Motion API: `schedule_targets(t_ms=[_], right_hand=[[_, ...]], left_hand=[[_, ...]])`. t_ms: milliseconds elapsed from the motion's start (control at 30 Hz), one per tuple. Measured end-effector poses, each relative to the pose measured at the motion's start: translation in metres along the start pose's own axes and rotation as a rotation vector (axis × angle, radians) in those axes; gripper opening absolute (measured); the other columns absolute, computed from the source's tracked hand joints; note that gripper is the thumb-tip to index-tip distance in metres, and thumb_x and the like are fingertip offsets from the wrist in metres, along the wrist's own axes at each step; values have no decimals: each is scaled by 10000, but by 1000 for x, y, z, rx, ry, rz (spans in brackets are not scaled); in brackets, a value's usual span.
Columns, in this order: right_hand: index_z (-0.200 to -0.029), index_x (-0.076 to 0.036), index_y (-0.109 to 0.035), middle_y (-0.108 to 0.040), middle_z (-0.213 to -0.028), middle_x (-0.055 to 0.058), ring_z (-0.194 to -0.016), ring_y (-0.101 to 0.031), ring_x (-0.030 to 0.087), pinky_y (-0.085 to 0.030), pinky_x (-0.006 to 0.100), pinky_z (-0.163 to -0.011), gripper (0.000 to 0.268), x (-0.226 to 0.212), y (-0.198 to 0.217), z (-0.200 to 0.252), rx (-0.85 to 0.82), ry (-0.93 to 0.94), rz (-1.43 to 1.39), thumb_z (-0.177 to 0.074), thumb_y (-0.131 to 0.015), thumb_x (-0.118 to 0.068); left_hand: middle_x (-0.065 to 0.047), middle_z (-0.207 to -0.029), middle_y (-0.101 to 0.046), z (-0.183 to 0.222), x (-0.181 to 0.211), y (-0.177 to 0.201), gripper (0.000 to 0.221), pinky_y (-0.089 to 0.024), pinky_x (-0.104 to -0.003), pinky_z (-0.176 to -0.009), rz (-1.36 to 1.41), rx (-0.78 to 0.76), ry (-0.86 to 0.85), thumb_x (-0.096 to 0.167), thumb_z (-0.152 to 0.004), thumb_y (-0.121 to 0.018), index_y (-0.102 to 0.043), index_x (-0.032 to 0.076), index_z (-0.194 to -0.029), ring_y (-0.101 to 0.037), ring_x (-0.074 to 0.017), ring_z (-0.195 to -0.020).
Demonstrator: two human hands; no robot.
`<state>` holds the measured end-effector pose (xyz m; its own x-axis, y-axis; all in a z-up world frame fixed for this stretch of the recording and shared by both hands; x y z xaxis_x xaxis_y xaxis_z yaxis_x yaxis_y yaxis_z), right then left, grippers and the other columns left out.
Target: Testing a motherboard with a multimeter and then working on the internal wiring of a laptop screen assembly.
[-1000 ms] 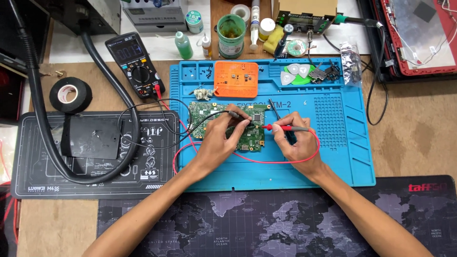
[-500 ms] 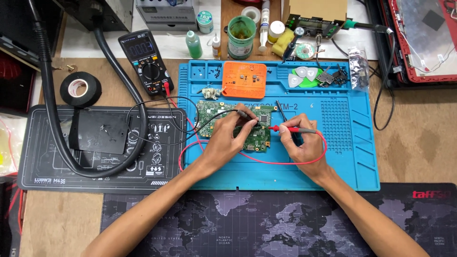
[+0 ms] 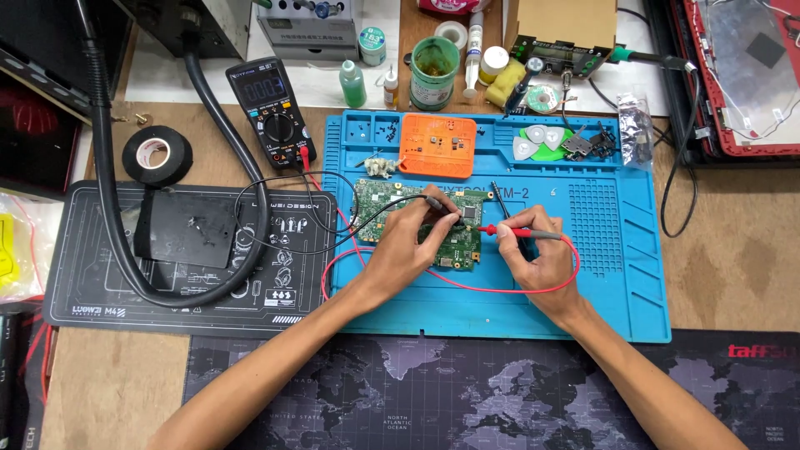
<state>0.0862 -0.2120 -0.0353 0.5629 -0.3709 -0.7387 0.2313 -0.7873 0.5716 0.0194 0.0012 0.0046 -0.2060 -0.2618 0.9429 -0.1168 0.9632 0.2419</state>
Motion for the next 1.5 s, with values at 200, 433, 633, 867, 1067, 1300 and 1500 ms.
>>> schedule_targets(t_ms=[200,433,633,867,1067,1300,1500], right_hand=[[-1013,-59,-674,-750,-791,107,-805,-732,279,-415,367,-886,101,-2,0,0,-6,2,0,-1022,-662,-159],[-948,-85,-659,-723,-848,74,-888,-710,288,-429,340,-939,113,-9,-3,-8,50,138,30,-1039,-653,-151],[-873,-121,-636,-647,-830,28,-845,-665,259,-417,321,-904,300,-56,-32,-51,-9,328,-49,-1124,-498,-210],[-830,-82,-544,-484,-738,79,-684,-537,305,-467,385,-726,343,-113,-104,-94,-259,445,-133,-1141,-459,-198],[-884,-54,-498,-452,-678,119,-615,-512,322,-456,396,-638,308,-167,-149,-105,-424,459,-154,-1154,-448,-192],[-921,-85,-504,-483,-654,97,-615,-593,321,-475,348,-587,201,-198,-196,-107,-566,525,-134,-1110,-498,-150],[-962,-65,-518,-490,-643,187,-597,-563,386,-434,436,-552,128,-209,-216,-107,-658,484,-114,-1082,-492,-102]], left_hand=[[-269,-938,-685,-1,7,1,113,-622,-495,-817,-3,-11,32,33,-1024,-557,-593,-39,-1103,-735,-402,-919],[-271,-963,-693,7,3,6,102,-606,-509,-853,53,55,-24,30,-1029,-558,-596,-25,-1107,-723,-442,-996],[-235,-1006,-700,28,15,49,72,-601,-481,-897,13,199,-72,39,-1043,-557,-585,15,-1106,-715,-390,-1056],[-180,-1005,-727,67,27,117,79,-608,-409,-881,-46,432,-44,115,-1063,-558,-603,56,-1088,-728,-292,-1035],[-139,-1017,-739,105,19,157,98,-602,-352,-880,-52,594,6,166,-1065,-561,-600,79,-1084,-724,-227,-1025],[-149,-1030,-731,134,7,186,90,-608,-341,-860,-42,700,31,150,-1065,-558,-602,77,-1091,-730,-227,-1015],[-171,-1048,-722,148,-5,195,91,-609,-318,-860,34,744,30,120,-1059,-561,-605,49,-1096,-721,-226,-1026]])
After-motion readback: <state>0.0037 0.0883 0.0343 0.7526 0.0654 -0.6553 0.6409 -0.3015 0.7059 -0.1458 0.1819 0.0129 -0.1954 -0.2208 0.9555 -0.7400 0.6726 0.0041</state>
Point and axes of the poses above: each hand's wrist, its own z-axis away from the middle knuckle, its own y-axis out of the back of the hand, x = y × z, the point moved 2 cm from there along -z, towards the middle knuckle
